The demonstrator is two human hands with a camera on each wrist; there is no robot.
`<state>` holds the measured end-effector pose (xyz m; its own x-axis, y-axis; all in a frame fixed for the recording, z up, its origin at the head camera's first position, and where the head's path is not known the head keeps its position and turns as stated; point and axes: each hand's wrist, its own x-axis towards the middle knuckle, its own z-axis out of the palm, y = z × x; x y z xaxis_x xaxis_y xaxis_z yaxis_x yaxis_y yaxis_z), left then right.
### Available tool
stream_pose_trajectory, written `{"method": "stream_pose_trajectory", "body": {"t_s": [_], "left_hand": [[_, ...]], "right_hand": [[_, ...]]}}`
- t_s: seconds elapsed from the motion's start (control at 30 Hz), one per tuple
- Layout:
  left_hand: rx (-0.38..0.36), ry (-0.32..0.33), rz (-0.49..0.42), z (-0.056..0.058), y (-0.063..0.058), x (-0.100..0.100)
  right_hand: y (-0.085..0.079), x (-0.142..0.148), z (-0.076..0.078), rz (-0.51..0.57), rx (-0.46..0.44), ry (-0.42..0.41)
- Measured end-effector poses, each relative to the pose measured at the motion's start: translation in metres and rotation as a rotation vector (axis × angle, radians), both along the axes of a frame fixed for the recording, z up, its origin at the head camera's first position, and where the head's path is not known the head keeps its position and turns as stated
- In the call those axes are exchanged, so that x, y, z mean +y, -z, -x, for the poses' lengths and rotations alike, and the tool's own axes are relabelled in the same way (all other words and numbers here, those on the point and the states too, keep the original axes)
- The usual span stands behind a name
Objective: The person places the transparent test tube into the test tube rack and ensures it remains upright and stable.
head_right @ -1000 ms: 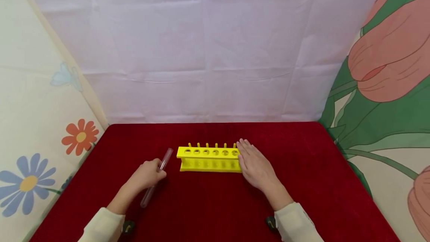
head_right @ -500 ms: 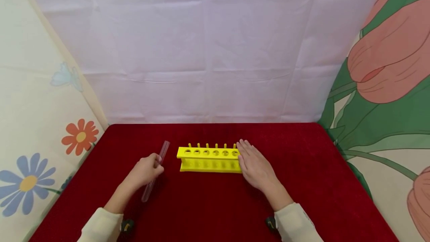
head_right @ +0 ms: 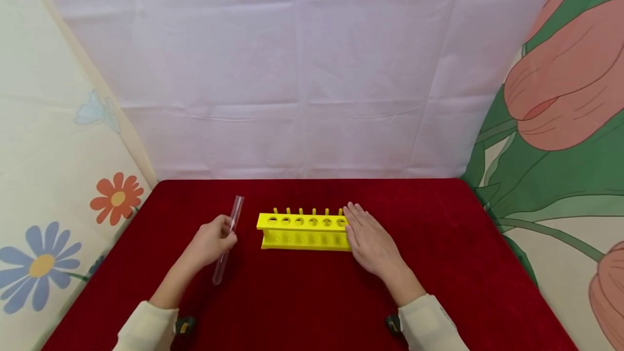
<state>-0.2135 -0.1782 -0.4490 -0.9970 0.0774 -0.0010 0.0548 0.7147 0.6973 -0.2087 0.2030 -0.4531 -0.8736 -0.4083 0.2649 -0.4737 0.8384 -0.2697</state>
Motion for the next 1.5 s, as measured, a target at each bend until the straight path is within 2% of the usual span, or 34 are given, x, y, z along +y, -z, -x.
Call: {"method": "stream_pose_trajectory", "body": {"t_s": [0.17,0.37,0.7,1.07,1.5], "left_hand": [[0.040,0.002,-0.046,0.000,-0.003,0.000],[0.043,-0.002,-0.125,0.000,-0.007,0.002],[0.004,0.016,-0.213,0.001,-0.009,0.005],[0.048,0.059,-0.304,0.000,-0.016,0.011],[0.109,0.108,-0.304,0.002,-0.019,0.017]], "right_hand": [[0.001,0.000,0.000,-0.004,0.001,-0.001],[0.001,0.001,0.000,-0.007,0.000,0.002],[0.000,0.001,0.000,-0.002,0.001,0.003],[0.001,0.001,0.000,0.001,0.007,-0.001],[0.002,0.001,0.000,-0.003,0.008,0.002]]}}
